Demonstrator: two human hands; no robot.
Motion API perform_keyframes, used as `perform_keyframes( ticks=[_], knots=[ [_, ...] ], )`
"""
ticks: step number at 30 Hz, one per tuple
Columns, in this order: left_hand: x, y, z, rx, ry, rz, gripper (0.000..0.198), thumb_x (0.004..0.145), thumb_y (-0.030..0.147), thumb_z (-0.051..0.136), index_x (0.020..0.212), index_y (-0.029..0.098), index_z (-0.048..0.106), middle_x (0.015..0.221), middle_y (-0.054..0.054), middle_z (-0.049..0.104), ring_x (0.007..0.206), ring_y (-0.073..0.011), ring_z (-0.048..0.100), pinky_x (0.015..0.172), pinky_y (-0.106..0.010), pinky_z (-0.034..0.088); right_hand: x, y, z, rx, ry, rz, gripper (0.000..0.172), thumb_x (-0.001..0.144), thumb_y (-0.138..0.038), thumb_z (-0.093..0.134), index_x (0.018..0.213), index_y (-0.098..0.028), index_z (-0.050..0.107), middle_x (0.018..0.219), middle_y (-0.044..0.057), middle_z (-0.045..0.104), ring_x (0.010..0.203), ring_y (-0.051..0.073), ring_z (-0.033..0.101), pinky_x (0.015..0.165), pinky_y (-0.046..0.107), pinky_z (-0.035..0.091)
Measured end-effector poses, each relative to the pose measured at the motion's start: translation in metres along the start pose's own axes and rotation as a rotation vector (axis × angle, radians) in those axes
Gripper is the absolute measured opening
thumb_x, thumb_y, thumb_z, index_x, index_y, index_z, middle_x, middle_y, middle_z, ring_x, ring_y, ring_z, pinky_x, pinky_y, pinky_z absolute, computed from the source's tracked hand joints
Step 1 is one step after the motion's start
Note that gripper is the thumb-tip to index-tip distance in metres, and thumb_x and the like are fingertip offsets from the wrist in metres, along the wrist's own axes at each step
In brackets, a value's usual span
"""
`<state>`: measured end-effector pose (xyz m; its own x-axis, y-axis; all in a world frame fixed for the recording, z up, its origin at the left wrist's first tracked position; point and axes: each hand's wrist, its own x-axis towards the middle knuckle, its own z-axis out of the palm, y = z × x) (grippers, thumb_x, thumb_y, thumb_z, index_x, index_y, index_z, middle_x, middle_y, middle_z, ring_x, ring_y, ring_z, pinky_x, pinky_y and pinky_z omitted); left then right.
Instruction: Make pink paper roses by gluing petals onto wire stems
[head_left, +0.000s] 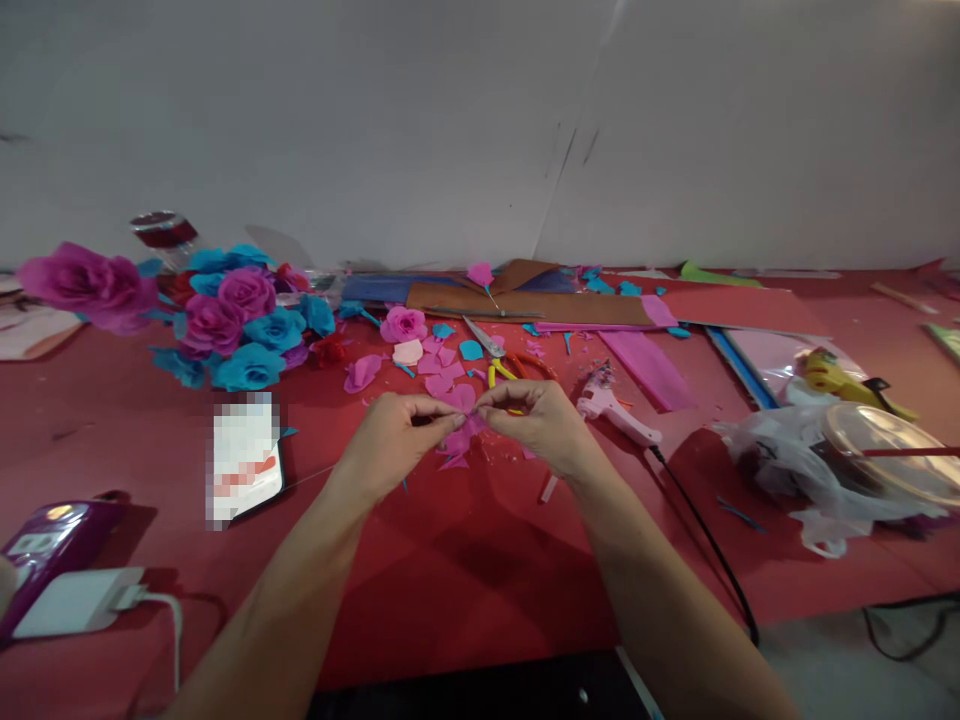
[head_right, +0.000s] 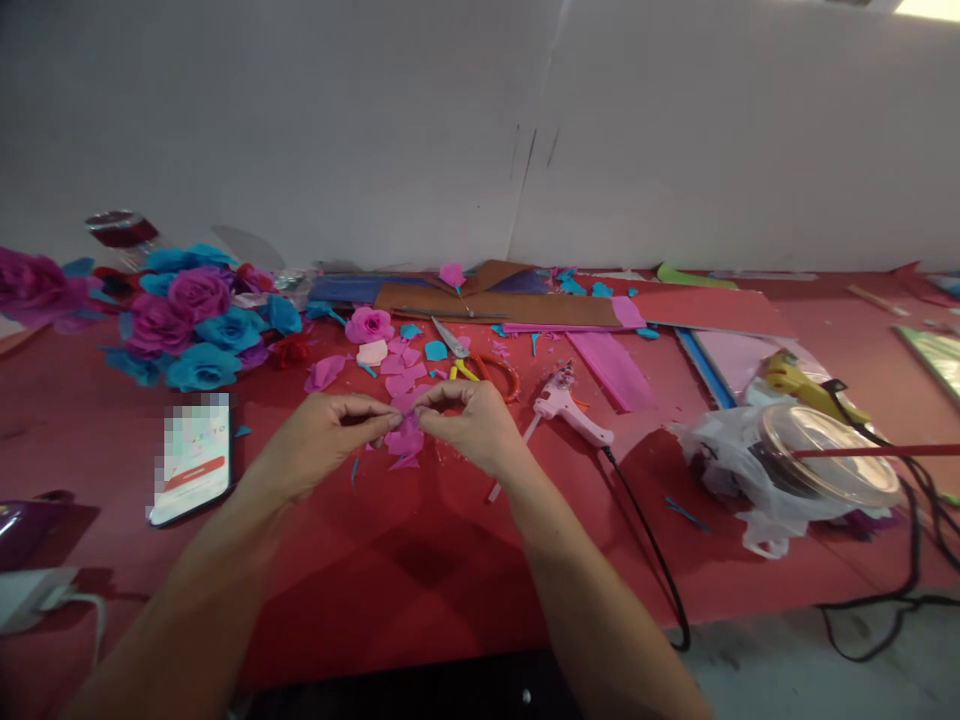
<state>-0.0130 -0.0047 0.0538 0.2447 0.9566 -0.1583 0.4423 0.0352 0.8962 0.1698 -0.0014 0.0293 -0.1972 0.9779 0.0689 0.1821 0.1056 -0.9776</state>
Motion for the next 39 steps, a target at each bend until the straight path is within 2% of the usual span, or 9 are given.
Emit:
perform_keyframes(
  ticks=[9, 17, 26, 32, 35, 39],
  knots=[
    [-0.0014, 0.001, 0.0014, 0.051, 0.048, 0.004, 0.016, 0.074, 0.032, 0.064, 0.078, 0.021, 0.075, 0.077, -0.002, 0.074, 0.075, -0.0181, 0.064, 0.07, -0.029, 0.044, -0.0014, -0.0027, 0.0018, 0.011, -0.004, 0.024, 0.009, 0.069, -0.018, 0.06, 0.072, -0.018, 0.068, 0.07, -0.001, 0.064, 0.069, 0.012, 0.056, 0.073, 0.028, 0.045],
    [-0.0023, 0.0007, 0.0066, 0.102, 0.114, 0.07, 0.023, 0.077, 0.034, 0.061, 0.087, 0.019, 0.075, 0.081, -0.003, 0.073, 0.073, -0.0171, 0.062, 0.067, -0.028, 0.045, -0.0002, -0.0038, 0.003, 0.065, 0.009, 0.063, 0.01, 0.071, -0.025, 0.062, 0.072, -0.017, 0.067, 0.069, 0.0, 0.065, 0.064, 0.012, 0.056, 0.066, 0.027, 0.045],
    [0.0003, -0.0014, 0.0043, 0.126, 0.083, 0.149, 0.017, 0.077, 0.029, 0.059, 0.083, 0.019, 0.072, 0.078, -0.001, 0.071, 0.071, -0.015, 0.06, 0.068, -0.027, 0.045, -0.0008, -0.0024, 0.0015, 0.04, -0.009, 0.038, 0.008, 0.071, -0.022, 0.061, 0.072, -0.017, 0.068, 0.069, 0.0, 0.066, 0.064, 0.012, 0.057, 0.067, 0.026, 0.046],
    [-0.0004, -0.0037, 0.003, 0.013, -0.029, 0.105, 0.026, 0.082, 0.038, 0.054, 0.079, 0.019, 0.071, 0.072, 0.0, 0.067, 0.066, -0.013, 0.055, 0.064, -0.026, 0.041, -0.0008, -0.0028, 0.0007, 0.034, -0.004, -0.022, 0.007, 0.072, -0.022, 0.061, 0.072, -0.018, 0.067, 0.07, 0.0, 0.065, 0.068, 0.012, 0.058, 0.071, 0.027, 0.045],
    [0.0002, -0.0057, 0.003, -0.025, -0.038, 0.091, 0.023, 0.081, 0.038, 0.056, 0.083, 0.02, 0.072, 0.078, 0.0, 0.068, 0.073, -0.0143, 0.057, 0.069, -0.027, 0.043, -0.0011, -0.003, 0.0001, 0.037, -0.018, -0.03, 0.007, 0.072, -0.021, 0.062, 0.072, -0.018, 0.068, 0.071, 0.0, 0.065, 0.068, 0.012, 0.057, 0.071, 0.028, 0.045],
    [0.0016, -0.0074, 0.0021, 0.011, -0.008, 0.142, 0.019, 0.08, 0.034, 0.058, 0.082, 0.021, 0.071, 0.088, -0.002, 0.067, 0.081, -0.0155, 0.059, 0.078, -0.029, 0.043, -0.0017, -0.0042, 0.0008, 0.074, -0.026, 0.008, 0.006, 0.071, -0.022, 0.063, 0.072, -0.018, 0.068, 0.07, 0.0, 0.065, 0.067, 0.012, 0.057, 0.07, 0.028, 0.045]
  ],
)
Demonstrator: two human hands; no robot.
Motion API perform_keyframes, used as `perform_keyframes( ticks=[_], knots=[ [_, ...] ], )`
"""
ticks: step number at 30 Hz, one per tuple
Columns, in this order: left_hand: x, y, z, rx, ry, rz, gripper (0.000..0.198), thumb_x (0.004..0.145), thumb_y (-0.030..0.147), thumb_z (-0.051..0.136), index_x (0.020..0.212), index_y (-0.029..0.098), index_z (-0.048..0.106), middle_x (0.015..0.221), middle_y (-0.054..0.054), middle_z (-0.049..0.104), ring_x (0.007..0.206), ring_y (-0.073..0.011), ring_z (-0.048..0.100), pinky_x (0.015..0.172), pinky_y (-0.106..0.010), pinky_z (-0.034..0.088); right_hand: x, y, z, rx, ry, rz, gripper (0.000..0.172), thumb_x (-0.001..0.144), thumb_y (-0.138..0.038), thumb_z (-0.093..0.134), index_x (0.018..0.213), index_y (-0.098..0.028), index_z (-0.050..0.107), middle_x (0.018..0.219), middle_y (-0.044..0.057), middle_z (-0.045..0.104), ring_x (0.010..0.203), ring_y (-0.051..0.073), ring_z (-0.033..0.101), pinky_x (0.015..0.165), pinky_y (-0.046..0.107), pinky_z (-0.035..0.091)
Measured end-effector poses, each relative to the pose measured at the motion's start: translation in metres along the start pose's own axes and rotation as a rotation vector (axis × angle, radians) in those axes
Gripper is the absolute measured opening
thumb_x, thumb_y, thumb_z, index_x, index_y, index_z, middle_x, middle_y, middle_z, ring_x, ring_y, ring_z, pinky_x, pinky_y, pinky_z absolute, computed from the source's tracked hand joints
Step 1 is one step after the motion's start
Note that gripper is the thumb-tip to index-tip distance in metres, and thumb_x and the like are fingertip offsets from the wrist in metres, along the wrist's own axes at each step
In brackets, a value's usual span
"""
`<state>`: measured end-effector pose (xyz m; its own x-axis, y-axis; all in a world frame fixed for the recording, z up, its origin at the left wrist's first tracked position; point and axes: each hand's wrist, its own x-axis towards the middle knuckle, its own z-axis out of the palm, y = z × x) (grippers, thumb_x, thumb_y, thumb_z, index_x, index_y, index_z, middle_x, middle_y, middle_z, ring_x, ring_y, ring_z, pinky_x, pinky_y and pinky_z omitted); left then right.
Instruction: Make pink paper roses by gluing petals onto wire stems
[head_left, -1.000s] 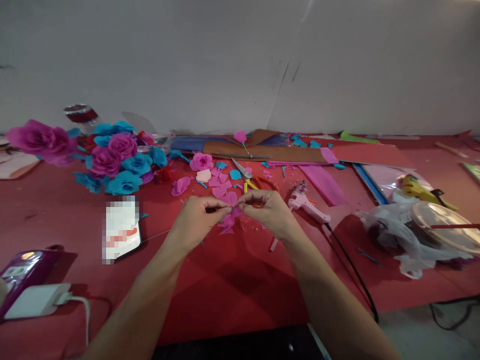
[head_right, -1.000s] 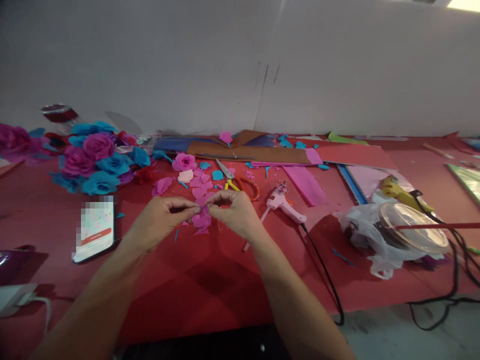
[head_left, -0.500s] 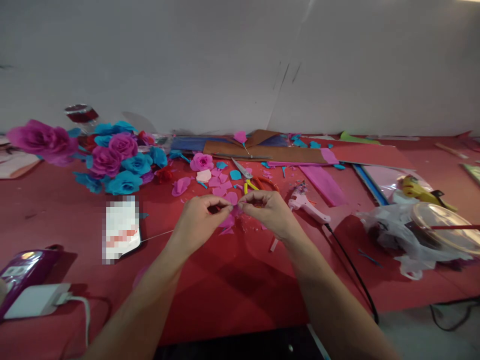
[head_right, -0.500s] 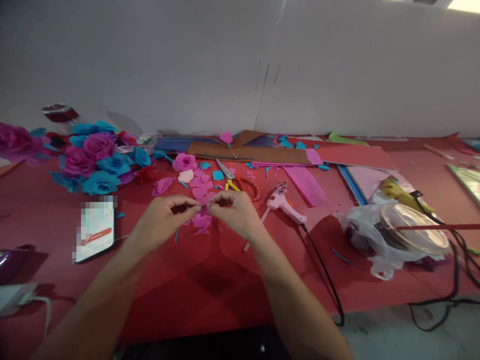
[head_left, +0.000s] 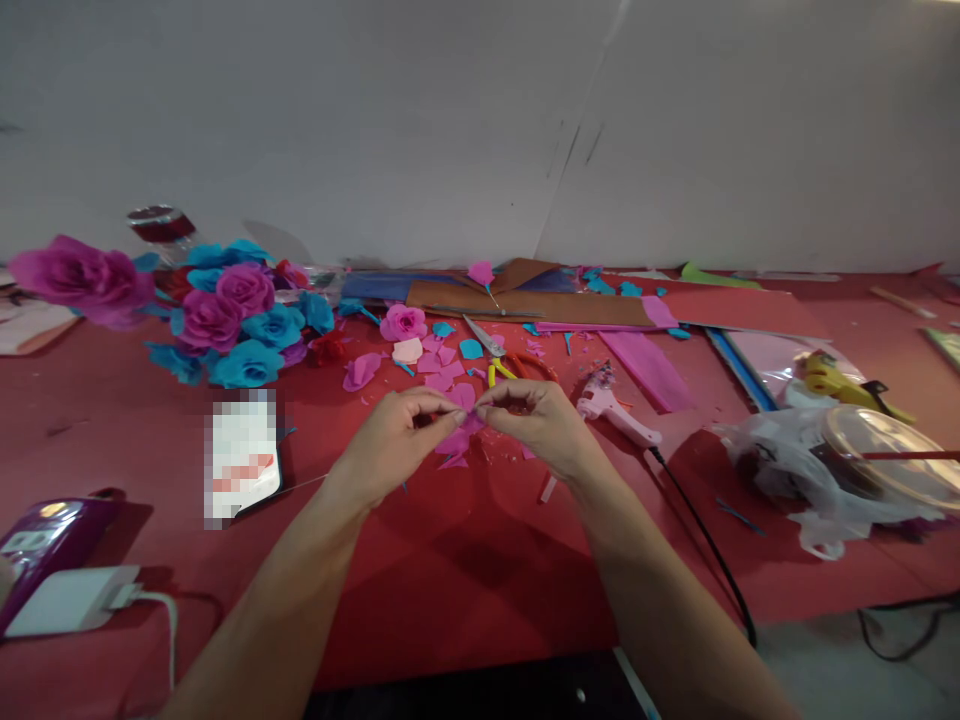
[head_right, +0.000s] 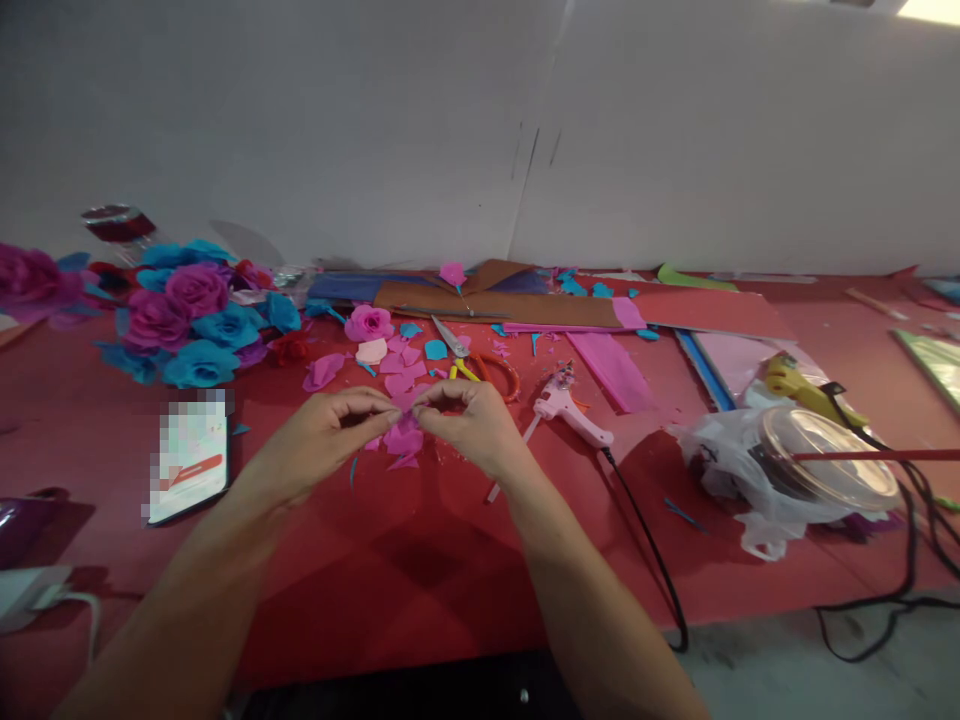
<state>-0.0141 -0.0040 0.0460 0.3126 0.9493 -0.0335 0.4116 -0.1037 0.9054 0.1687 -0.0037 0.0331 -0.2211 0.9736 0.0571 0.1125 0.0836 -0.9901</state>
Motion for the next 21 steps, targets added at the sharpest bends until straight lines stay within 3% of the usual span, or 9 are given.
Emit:
perform_keyframes(
  ticks=[9, 21],
  knots=[
    [0.0, 0.0017, -0.0019, 0.01, 0.053, 0.015, 0.016, 0.079, 0.032, 0.059, 0.075, 0.021, 0.071, 0.089, -0.002, 0.065, 0.082, -0.0152, 0.058, 0.08, -0.031, 0.042, -0.0009, -0.0042, 0.0011, 0.049, 0.0, 0.022, 0.015, 0.076, -0.029, 0.061, 0.069, -0.018, 0.067, 0.067, 0.0, 0.065, 0.068, 0.013, 0.059, 0.071, 0.028, 0.045],
    [-0.0003, 0.0026, -0.0026, 0.097, 0.075, 0.014, 0.013, 0.076, 0.031, 0.064, 0.076, 0.021, 0.073, 0.086, -0.002, 0.067, 0.08, -0.0158, 0.06, 0.076, -0.03, 0.044, -0.001, -0.0016, 0.0003, -0.009, 0.011, 0.055, 0.013, 0.074, -0.029, 0.063, 0.069, -0.018, 0.067, 0.067, 0.0, 0.065, 0.064, 0.012, 0.057, 0.068, 0.027, 0.044]
  ],
)
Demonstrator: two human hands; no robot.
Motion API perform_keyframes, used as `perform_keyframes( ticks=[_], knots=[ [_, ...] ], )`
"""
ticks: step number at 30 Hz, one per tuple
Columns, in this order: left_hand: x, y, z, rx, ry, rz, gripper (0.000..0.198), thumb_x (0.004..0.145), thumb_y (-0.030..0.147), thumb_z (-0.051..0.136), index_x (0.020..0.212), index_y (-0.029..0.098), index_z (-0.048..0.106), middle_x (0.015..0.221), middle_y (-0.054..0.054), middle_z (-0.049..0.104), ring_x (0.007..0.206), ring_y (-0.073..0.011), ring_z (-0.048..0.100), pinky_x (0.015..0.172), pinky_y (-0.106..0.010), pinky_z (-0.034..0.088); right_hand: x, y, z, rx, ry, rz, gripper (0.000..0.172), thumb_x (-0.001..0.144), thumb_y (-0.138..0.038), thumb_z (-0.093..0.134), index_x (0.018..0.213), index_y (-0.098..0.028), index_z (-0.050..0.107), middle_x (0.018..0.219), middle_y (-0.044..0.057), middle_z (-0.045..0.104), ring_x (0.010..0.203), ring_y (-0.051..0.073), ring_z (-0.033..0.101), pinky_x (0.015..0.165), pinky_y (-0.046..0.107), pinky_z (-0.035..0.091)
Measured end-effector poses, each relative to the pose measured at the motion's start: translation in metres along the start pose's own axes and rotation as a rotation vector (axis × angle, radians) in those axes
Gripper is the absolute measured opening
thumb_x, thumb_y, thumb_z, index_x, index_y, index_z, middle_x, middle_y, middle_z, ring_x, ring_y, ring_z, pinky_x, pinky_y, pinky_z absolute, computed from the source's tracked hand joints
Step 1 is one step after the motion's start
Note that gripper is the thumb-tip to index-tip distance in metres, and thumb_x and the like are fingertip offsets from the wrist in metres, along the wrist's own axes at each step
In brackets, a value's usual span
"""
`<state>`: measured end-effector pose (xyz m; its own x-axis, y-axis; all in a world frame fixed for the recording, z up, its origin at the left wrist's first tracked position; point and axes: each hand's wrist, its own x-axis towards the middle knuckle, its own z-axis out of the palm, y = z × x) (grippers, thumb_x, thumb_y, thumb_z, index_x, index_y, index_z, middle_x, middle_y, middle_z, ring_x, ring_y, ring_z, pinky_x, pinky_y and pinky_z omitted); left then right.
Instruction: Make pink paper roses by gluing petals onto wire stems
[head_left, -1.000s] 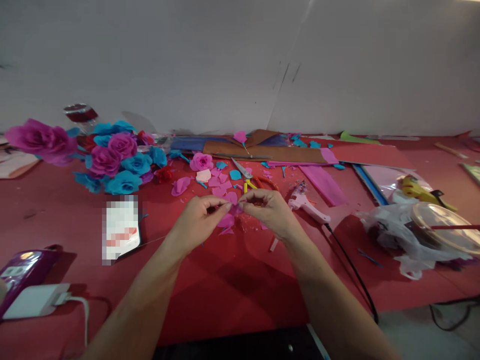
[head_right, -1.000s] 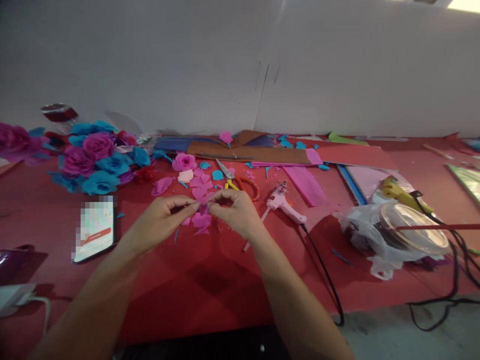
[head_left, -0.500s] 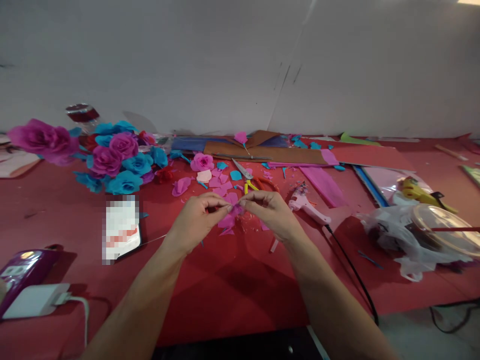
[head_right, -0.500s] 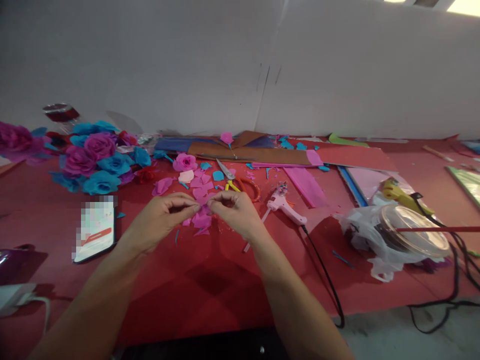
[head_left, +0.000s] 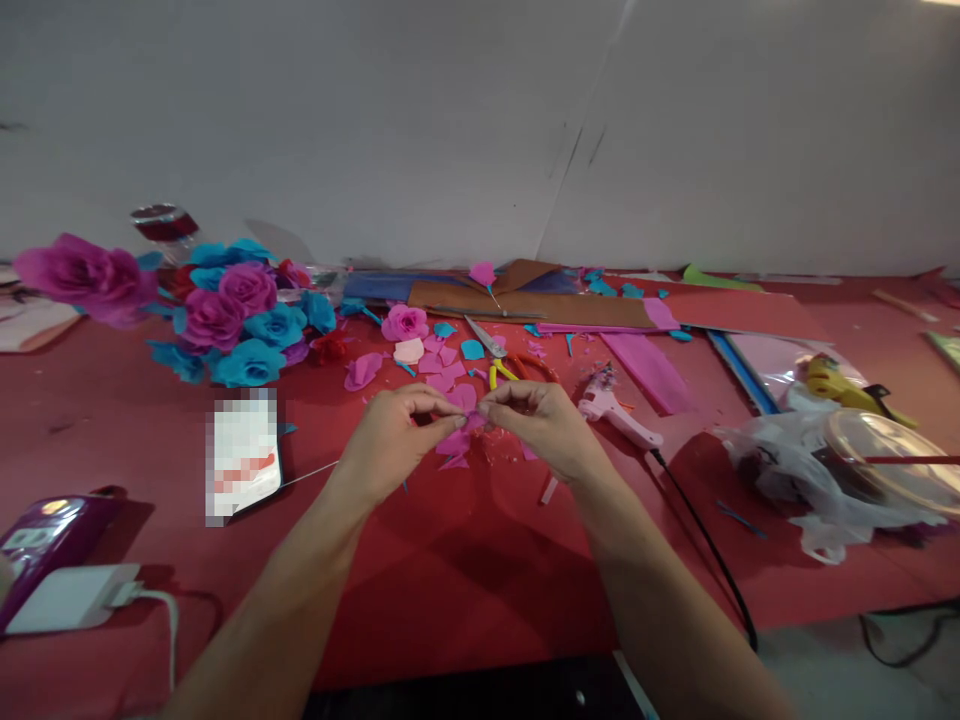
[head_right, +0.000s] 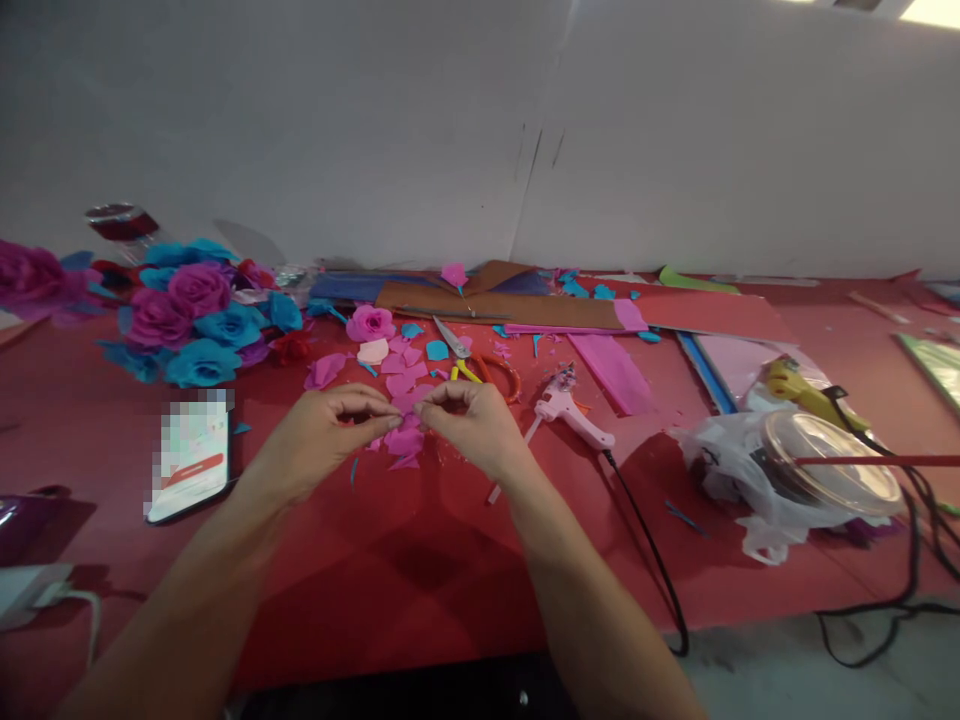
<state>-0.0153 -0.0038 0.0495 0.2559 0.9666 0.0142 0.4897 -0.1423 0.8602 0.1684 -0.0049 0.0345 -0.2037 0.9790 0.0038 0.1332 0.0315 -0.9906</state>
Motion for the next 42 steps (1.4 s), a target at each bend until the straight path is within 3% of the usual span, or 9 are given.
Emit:
perform_keyframes(
  ticks=[3, 8, 13, 35, 42],
  knots=[
    [0.0001, -0.0002, 0.0005, -0.017, 0.004, 0.008, 0.014, 0.077, 0.031, 0.062, 0.076, 0.021, 0.072, 0.087, -0.002, 0.066, 0.081, -0.0161, 0.06, 0.077, -0.031, 0.044, -0.0002, -0.0017, 0.001, 0.006, -0.001, -0.012, 0.015, 0.077, -0.03, 0.061, 0.069, -0.018, 0.065, 0.066, -0.001, 0.063, 0.065, 0.012, 0.056, 0.069, 0.027, 0.044],
    [0.0, -0.0018, 0.0012, -0.084, -0.004, -0.004, 0.016, 0.079, 0.032, 0.059, 0.079, 0.021, 0.071, 0.089, -0.003, 0.065, 0.082, -0.0158, 0.06, 0.079, -0.031, 0.044, 0.0, -0.0016, 0.0021, 0.012, 0.001, -0.048, 0.015, 0.077, -0.031, 0.062, 0.082, -0.018, 0.067, 0.084, 0.002, 0.067, 0.078, 0.014, 0.06, 0.076, 0.028, 0.045],
    [-0.0005, -0.0011, 0.0017, -0.113, -0.008, -0.014, 0.019, 0.08, 0.035, 0.057, 0.079, 0.02, 0.07, 0.089, -0.003, 0.065, 0.083, -0.0161, 0.059, 0.078, -0.031, 0.044, -0.0009, -0.0021, 0.0016, 0.064, 0.003, -0.007, 0.013, 0.074, -0.03, 0.064, 0.073, -0.018, 0.068, 0.073, 0.001, 0.066, 0.07, 0.013, 0.058, 0.074, 0.029, 0.045],
    [0.0, -0.001, 0.0056, -0.127, -0.033, 0.002, 0.023, 0.082, 0.037, 0.055, 0.077, 0.019, 0.069, 0.089, -0.003, 0.063, 0.082, -0.0153, 0.057, 0.079, -0.03, 0.044, 0.0012, -0.0002, 0.006, 0.141, 0.028, 0.008, 0.006, 0.068, -0.024, 0.064, 0.069, -0.018, 0.063, 0.069, -0.001, 0.061, 0.067, 0.011, 0.054, 0.069, 0.026, 0.043],
    [0.0003, -0.0005, 0.0056, -0.043, 0.006, 0.025, 0.018, 0.079, 0.032, 0.057, 0.078, 0.02, 0.07, 0.089, -0.004, 0.064, 0.08, -0.0162, 0.058, 0.076, -0.03, 0.045, -0.0002, -0.0042, 0.0077, 0.097, 0.016, 0.015, 0.006, 0.069, -0.024, 0.06, 0.069, -0.019, 0.063, 0.069, -0.001, 0.061, 0.069, 0.012, 0.054, 0.069, 0.027, 0.043]
  ],
)
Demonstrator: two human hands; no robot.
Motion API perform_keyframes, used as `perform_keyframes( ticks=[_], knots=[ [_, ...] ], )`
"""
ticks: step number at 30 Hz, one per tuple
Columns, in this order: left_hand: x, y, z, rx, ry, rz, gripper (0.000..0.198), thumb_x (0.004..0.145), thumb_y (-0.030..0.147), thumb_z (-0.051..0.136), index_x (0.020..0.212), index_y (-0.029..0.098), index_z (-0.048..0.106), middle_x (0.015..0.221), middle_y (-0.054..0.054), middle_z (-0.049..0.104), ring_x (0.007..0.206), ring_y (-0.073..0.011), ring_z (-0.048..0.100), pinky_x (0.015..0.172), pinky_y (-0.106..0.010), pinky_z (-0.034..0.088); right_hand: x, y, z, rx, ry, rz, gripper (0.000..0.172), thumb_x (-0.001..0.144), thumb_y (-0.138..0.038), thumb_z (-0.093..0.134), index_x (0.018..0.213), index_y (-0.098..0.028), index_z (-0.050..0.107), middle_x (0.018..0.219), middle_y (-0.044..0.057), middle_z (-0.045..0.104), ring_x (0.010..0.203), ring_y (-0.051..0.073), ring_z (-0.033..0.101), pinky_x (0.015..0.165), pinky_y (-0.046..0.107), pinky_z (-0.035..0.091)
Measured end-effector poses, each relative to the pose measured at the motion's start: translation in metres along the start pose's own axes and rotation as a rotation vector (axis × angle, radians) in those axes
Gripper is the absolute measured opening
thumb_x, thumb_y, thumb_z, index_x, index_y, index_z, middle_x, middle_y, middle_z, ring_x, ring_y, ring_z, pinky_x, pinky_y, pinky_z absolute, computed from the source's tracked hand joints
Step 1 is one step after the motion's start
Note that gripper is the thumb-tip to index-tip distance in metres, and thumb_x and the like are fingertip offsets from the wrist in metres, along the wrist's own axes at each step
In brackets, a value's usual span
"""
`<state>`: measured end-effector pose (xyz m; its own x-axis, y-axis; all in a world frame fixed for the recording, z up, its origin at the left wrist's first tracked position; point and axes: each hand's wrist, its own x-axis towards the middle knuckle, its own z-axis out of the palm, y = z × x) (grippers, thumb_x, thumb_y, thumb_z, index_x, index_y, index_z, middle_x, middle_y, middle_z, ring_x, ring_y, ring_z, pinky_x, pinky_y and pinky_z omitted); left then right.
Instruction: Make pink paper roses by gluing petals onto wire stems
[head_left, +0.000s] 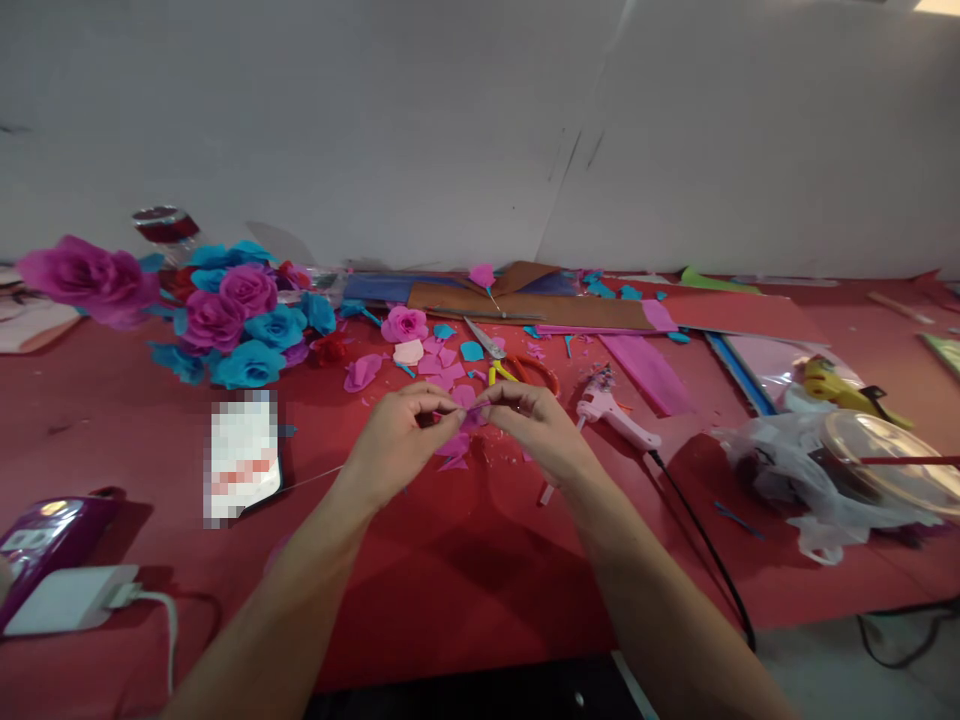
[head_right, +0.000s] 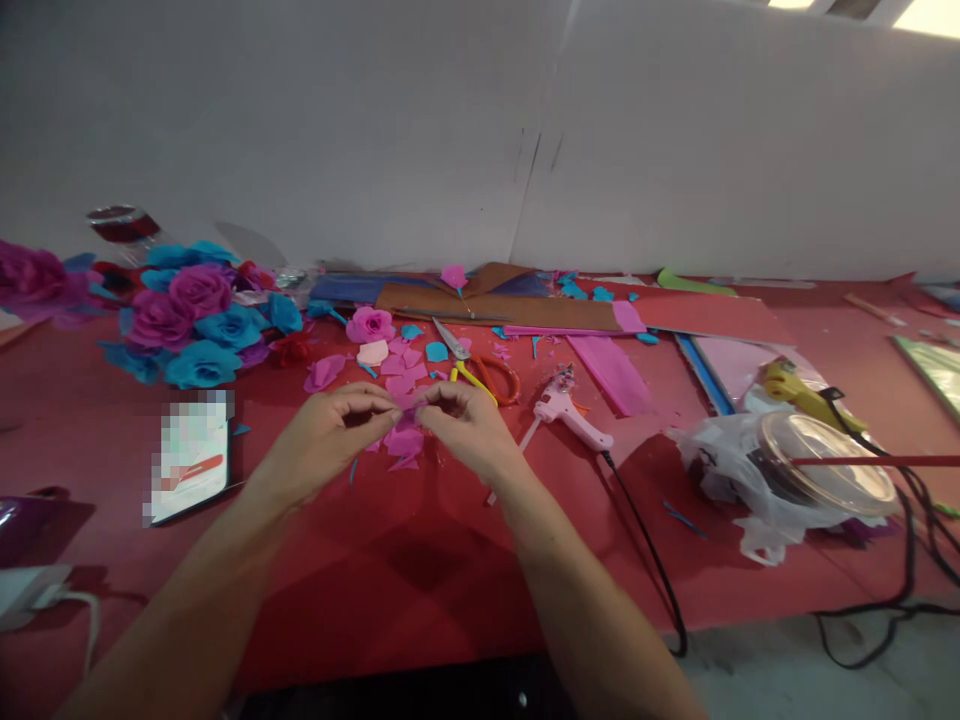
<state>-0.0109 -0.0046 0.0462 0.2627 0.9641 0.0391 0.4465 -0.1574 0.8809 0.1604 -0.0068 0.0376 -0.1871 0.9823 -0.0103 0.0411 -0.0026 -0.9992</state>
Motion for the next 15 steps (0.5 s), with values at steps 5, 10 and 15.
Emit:
perform_keyframes(
  ticks=[5, 10, 15],
  knots=[
    [-0.0004, -0.0016, 0.0014, 0.006, 0.004, 0.02, 0.018, 0.079, 0.031, 0.057, 0.077, 0.019, 0.069, 0.089, -0.004, 0.064, 0.08, -0.0161, 0.058, 0.073, -0.029, 0.045, 0.0007, 0.0027, 0.0006, -0.034, -0.003, -0.007, 0.007, 0.068, -0.023, 0.061, 0.07, -0.018, 0.064, 0.066, -0.002, 0.059, 0.063, 0.011, 0.052, 0.066, 0.027, 0.042],
    [-0.0003, 0.0005, 0.0013, 0.051, 0.008, 0.024, 0.018, 0.078, 0.032, 0.057, 0.077, 0.019, 0.07, 0.087, -0.004, 0.065, 0.075, -0.0155, 0.058, 0.068, -0.028, 0.044, -0.0001, 0.0006, 0.0015, 0.003, -0.017, -0.023, 0.007, 0.068, -0.024, 0.057, 0.07, -0.02, 0.063, 0.07, -0.001, 0.061, 0.069, 0.013, 0.055, 0.072, 0.028, 0.042],
    [0.0004, -0.0003, 0.0007, 0.062, 0.015, 0.028, 0.018, 0.078, 0.033, 0.057, 0.078, 0.02, 0.07, 0.089, -0.004, 0.066, 0.077, -0.016, 0.058, 0.069, -0.029, 0.044, 0.0002, 0.0034, -0.0002, 0.047, 0.075, 0.0, 0.015, 0.073, -0.033, 0.056, 0.068, -0.02, 0.062, 0.071, 0.0, 0.061, 0.074, 0.014, 0.056, 0.074, 0.027, 0.042]
  ],
)
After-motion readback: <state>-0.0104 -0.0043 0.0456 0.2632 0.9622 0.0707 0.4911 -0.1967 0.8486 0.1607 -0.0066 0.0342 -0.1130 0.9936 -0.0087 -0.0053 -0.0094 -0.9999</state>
